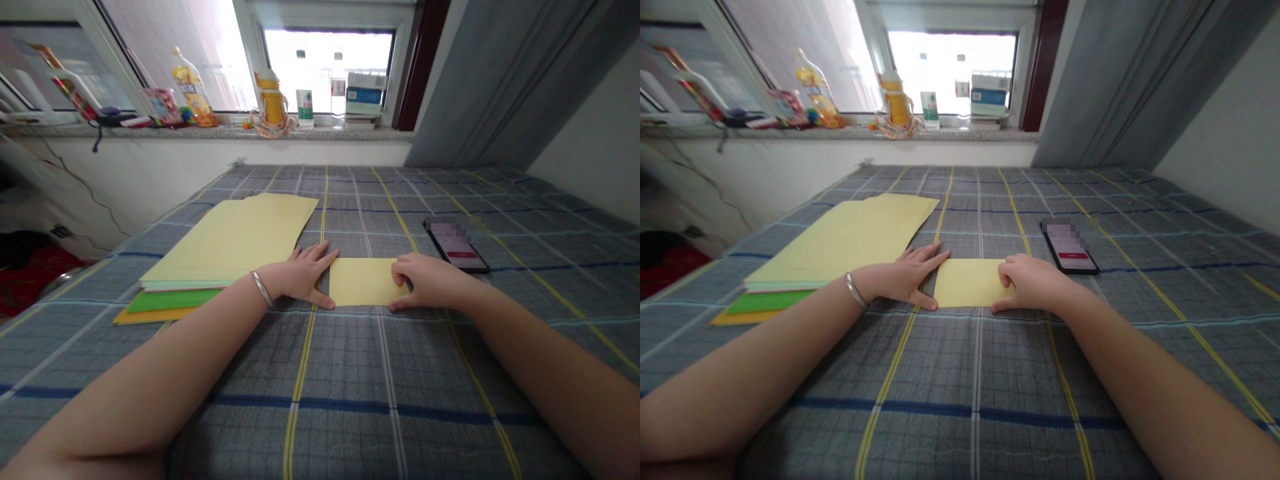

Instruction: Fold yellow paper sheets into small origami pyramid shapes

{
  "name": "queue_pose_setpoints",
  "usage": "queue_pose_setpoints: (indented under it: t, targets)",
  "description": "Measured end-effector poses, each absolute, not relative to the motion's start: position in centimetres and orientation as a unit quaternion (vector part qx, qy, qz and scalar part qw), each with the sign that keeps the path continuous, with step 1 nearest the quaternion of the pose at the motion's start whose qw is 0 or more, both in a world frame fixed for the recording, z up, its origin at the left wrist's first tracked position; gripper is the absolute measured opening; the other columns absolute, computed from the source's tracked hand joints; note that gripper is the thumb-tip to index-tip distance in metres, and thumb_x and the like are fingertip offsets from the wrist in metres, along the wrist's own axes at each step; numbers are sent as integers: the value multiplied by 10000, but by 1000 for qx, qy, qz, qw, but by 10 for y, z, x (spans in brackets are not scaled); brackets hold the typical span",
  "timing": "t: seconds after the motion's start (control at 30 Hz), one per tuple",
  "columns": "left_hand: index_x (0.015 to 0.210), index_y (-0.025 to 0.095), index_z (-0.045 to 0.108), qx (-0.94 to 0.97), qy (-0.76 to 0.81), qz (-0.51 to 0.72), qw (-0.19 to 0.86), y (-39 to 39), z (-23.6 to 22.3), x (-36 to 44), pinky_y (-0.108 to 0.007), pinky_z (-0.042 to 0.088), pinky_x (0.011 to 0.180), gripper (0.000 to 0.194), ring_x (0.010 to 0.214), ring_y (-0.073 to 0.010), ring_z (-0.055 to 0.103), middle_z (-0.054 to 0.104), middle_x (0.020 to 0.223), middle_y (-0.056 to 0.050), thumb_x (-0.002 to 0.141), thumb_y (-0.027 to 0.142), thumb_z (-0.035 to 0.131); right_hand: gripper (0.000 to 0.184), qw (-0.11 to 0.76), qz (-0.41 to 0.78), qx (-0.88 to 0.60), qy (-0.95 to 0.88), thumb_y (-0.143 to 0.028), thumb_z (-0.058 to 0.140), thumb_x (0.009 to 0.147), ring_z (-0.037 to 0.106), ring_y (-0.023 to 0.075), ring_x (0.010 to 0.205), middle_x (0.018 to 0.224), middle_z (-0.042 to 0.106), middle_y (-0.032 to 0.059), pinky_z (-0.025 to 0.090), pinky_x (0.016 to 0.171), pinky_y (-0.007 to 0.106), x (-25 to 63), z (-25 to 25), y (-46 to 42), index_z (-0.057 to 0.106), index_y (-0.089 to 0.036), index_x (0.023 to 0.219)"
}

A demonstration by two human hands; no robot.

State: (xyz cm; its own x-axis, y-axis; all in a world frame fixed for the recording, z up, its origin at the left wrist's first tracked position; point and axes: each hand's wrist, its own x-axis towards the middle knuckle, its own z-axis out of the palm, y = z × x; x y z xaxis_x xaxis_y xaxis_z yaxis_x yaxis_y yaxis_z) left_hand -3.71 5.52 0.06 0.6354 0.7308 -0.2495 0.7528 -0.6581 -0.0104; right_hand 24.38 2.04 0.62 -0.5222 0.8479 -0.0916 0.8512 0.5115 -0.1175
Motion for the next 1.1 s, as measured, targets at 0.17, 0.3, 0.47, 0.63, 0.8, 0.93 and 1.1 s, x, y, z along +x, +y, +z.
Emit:
queue_pose_setpoints:
  t: [0.17,0.3,0.47,0.63,0.8,0.93,1.1]
  targets:
    - [1523,173,128,921,379,-86,37,53,-6,-35,-599,133,1107,1220,1429,-463,35,-32,1553,-277,603,813,609,325,-62,-70,416,905,-486,733,705,541,243,942,971,628,62,412,772,348,230,3,9,602,-219,837]
    - [1499,182,247,946,324,-30,10,46,-9,-26,-609,82,1117,1106,1437,-436,33,73,1571,-223,652,826,548,197,-109,-53,360,925,-393,663,798,557,226,948,992,646,58,413,821,358,224,-3,7,623,-220,881]
    - [1261,277,566,972,225,66,-14,37,-5,-11,-550,178,1121,541,1277,-298,409,558,1307,-74,833,609,566,86,-138,-9,324,936,-277,575,832,587,203,887,915,675,36,398,792,339,216,-7,5,638,-220,842]
    - [952,199,651,964,223,136,-57,31,-3,0,-406,327,1030,216,960,-193,564,660,915,-32,935,351,498,140,-180,27,384,905,-219,491,864,585,191,853,848,676,28,388,758,312,208,-8,2,614,-209,799]
    - [854,190,642,947,250,189,-68,30,-8,4,-330,374,856,270,815,-154,576,651,828,-14,963,331,438,95,-206,24,431,878,-219,515,831,582,191,857,846,666,23,395,760,300,205,-14,4,596,-217,781]
    - [853,189,645,946,245,194,-86,32,-9,4,-325,360,825,285,801,-152,573,656,819,-19,969,328,425,95,-213,27,435,875,-210,507,827,570,188,845,838,655,21,396,752,297,203,-17,6,580,-222,768]
    - [845,191,637,943,246,206,-92,32,-9,3,-325,357,824,285,805,-157,566,655,822,-10,970,332,423,89,-221,15,433,874,-190,505,818,554,189,850,830,649,22,401,769,298,204,-16,7,563,-223,759]
